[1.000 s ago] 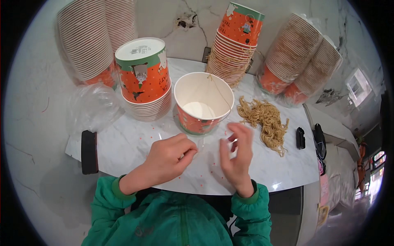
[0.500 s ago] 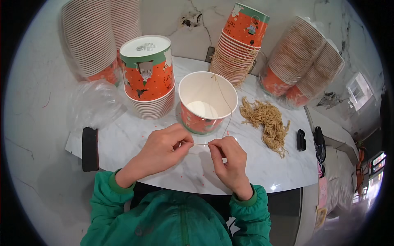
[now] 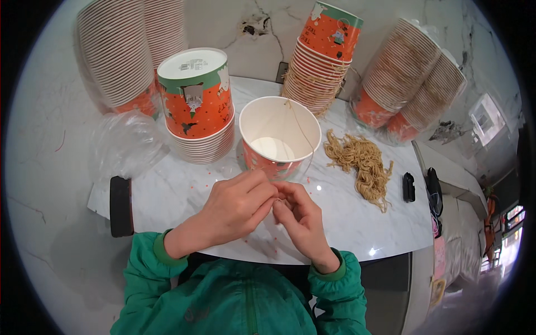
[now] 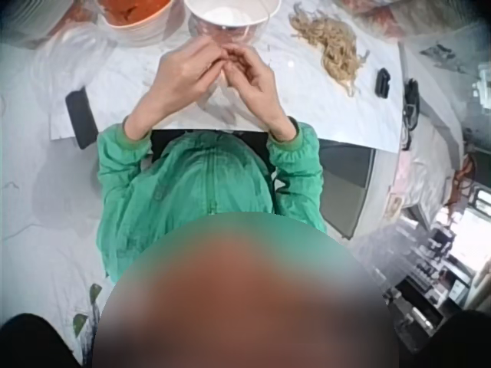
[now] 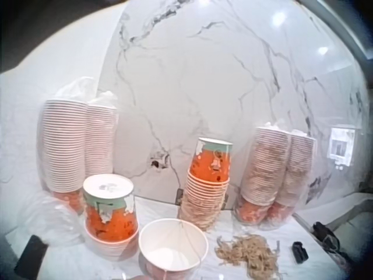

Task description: Attaching thin elastic strings to festive paper cups by threading them through pre-punched holes.

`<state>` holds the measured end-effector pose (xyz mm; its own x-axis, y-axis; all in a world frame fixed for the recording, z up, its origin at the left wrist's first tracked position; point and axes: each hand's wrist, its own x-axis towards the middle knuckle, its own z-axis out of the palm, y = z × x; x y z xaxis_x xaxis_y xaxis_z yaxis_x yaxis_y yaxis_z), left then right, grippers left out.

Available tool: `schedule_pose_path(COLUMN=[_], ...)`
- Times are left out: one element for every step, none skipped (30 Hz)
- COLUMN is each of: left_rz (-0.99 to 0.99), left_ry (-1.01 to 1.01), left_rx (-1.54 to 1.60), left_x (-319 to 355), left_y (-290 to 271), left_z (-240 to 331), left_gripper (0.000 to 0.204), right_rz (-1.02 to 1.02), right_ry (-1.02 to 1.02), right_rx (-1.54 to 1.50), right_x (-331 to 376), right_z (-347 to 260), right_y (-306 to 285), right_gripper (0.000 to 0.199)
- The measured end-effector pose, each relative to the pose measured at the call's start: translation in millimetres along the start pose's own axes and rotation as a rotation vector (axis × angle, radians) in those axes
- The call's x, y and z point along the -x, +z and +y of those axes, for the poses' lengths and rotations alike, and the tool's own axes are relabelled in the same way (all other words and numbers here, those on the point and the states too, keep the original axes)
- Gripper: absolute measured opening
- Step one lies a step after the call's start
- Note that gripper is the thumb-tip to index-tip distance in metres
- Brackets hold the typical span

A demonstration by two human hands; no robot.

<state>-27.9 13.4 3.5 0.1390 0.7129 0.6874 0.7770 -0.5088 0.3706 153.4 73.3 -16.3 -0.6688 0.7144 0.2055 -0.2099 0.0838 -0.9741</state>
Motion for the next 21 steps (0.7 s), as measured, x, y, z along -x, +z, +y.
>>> schedule_pose_path(left_rz=[-0.002, 0.004, 0.011, 0.007, 0.013, 0.019, 0.016, 0.011, 0.006, 0.004, 0.041, 0.079, 0.077, 0.127, 0.177, 0.142, 0.143, 0.080, 0.018, 0.019, -0.006], left_ry=[0.002, 0.043, 0.084, 0.083, 0.110, 0.138, 0.141, 0.150, 0.158, 0.162, 0.170, 0.178, 0.179, 0.176, 0.172, 0.154, 0.153, 0.174, 0.202, 0.210, 0.186], left_rx=[0.001, -0.021, -0.043, -0.045, -0.064, -0.084, -0.082, -0.104, -0.127, -0.124, -0.154, -0.184, -0.181, -0.232, -0.283, -0.275, -0.278, -0.282, -0.283, -0.284, -0.241], left_x=[-2, -4, -6, -6, -6, -5, -4, -3, -3, -6, -10, -15, -21, -28, -35, -36, -36, -35, -37, -37, -38], left_y=[0, 0, 1, 0, 0, 0, -2, -3, -5, -6, -8, -10, -13, -16, -18, -19, -18, -17, -15, -13, -11], left_z=[-2, -4, -6, -8, -11, -14, -16, -18, -20, -22, -23, -25, -25, -26, -28, -33, -41, -49, -53, -52, -49], left_gripper=[0.010, 0.010, 0.011, 0.011, 0.012, 0.014, 0.014, 0.019, 0.026, 0.026, 0.023, 0.020, 0.020, 0.022, 0.024, 0.025, 0.025, 0.024, 0.023, 0.023, 0.024], right_rz=[0.003, 0.018, 0.033, 0.034, 0.051, 0.067, 0.071, 0.053, 0.034, 0.040, 0.094, 0.149, 0.152, 0.170, 0.188, 0.185, 0.206, 0.227, 0.231, 0.247, 0.263], right_ry=[-0.001, 0.010, 0.021, 0.022, 0.052, 0.082, 0.081, 0.073, 0.066, 0.065, 0.055, 0.045, 0.046, 0.023, 0.000, -0.001, -0.004, -0.008, -0.014, -0.027, -0.041], right_rx=[-0.001, -0.002, -0.004, -0.008, 0.001, 0.011, 0.009, 0.045, 0.081, 0.081, 0.104, 0.127, 0.127, 0.122, 0.118, 0.117, 0.117, 0.118, 0.119, 0.133, 0.147], right_x=[-1, -2, -3, -5, -7, -10, -12, -14, -15, -16, -17, -18, -18, -18, -18, -19, -21, -21, -21, -22, -22], right_z=[1, 2, 3, 2, 1, 0, 0, 2, 5, 8, 10, 12, 13, 13, 13, 13, 12, 11, 10, 11, 11], right_y=[-2, -4, -5, -4, -4, -3, -5, -9, -12, -12, -12, -12, -13, -13, -14, -12, -9, -7, -7, -8, -9], right_gripper=[0.029, 0.027, 0.024, 0.024, 0.020, 0.016, 0.016, 0.015, 0.014, 0.014, 0.011, 0.008, 0.008, 0.007, 0.006, 0.006, 0.006, 0.007, 0.007, 0.007, 0.007])
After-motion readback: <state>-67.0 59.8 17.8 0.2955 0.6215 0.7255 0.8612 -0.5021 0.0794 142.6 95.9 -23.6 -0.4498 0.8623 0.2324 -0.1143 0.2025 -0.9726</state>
